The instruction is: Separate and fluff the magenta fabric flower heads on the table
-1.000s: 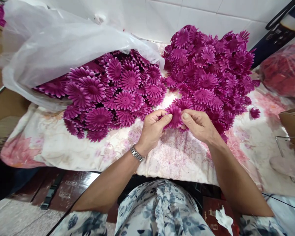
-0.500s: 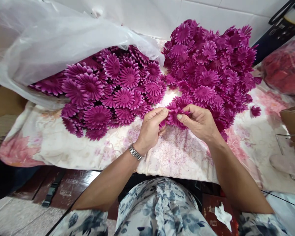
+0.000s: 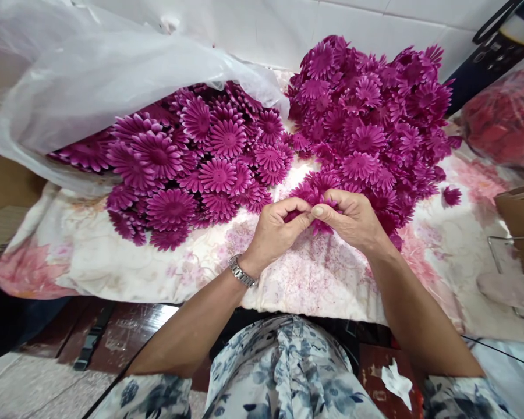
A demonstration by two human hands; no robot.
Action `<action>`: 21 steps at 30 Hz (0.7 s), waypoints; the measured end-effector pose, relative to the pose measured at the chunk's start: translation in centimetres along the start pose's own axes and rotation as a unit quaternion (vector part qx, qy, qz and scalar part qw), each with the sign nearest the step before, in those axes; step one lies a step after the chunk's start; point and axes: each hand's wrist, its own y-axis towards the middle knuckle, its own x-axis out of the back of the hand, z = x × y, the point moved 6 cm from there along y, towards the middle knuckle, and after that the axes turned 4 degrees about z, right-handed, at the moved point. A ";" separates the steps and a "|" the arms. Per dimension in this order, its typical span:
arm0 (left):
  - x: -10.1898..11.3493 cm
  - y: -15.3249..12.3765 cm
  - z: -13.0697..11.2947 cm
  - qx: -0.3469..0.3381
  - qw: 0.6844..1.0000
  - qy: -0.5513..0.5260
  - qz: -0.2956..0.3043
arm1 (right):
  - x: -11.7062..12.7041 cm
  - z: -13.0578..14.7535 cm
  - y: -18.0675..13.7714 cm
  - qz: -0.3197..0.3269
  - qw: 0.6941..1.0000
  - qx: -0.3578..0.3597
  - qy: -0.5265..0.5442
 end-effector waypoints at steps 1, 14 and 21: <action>0.0 0.0 -0.1 0.000 1.000 0.001 0.001 | 0.0 0.0 0.0 0.004 1.000 -0.001 0.003; -0.2 -0.2 0.5 0.053 0.994 -0.099 -0.005 | 0.6 0.7 -0.3 -0.015 0.999 0.027 0.041; 0.0 -0.2 0.4 0.033 0.995 -0.098 -0.013 | 3.5 1.7 -1.0 -0.203 0.940 0.084 -0.262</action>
